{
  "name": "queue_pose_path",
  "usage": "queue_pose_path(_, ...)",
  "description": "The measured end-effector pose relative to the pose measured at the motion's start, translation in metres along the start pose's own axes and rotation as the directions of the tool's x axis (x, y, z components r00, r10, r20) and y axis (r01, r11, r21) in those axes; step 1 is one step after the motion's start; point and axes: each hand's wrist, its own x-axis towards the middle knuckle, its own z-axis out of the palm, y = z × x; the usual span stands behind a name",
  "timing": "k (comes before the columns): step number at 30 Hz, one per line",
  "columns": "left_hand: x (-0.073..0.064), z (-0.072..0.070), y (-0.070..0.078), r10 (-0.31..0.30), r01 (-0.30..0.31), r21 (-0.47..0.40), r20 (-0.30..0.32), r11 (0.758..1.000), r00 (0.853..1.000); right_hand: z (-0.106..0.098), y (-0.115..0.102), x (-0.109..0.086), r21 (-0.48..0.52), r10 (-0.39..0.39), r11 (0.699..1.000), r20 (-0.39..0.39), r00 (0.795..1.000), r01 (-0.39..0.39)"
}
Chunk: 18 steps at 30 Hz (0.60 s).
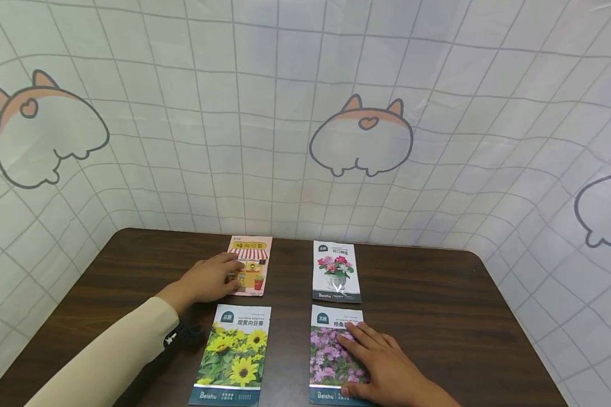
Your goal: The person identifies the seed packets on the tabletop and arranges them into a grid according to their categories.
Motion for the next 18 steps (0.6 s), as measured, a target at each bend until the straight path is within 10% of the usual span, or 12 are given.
queue_pose_path(18, 0.0083, 0.0046, 0.0098, 0.007, -0.007, 0.025, 0.014, 1.000, 1.000, 0.0046, 0.0031, 0.0003, 0.019, 0.015, 1.000, 0.018, 1.000, -0.015)
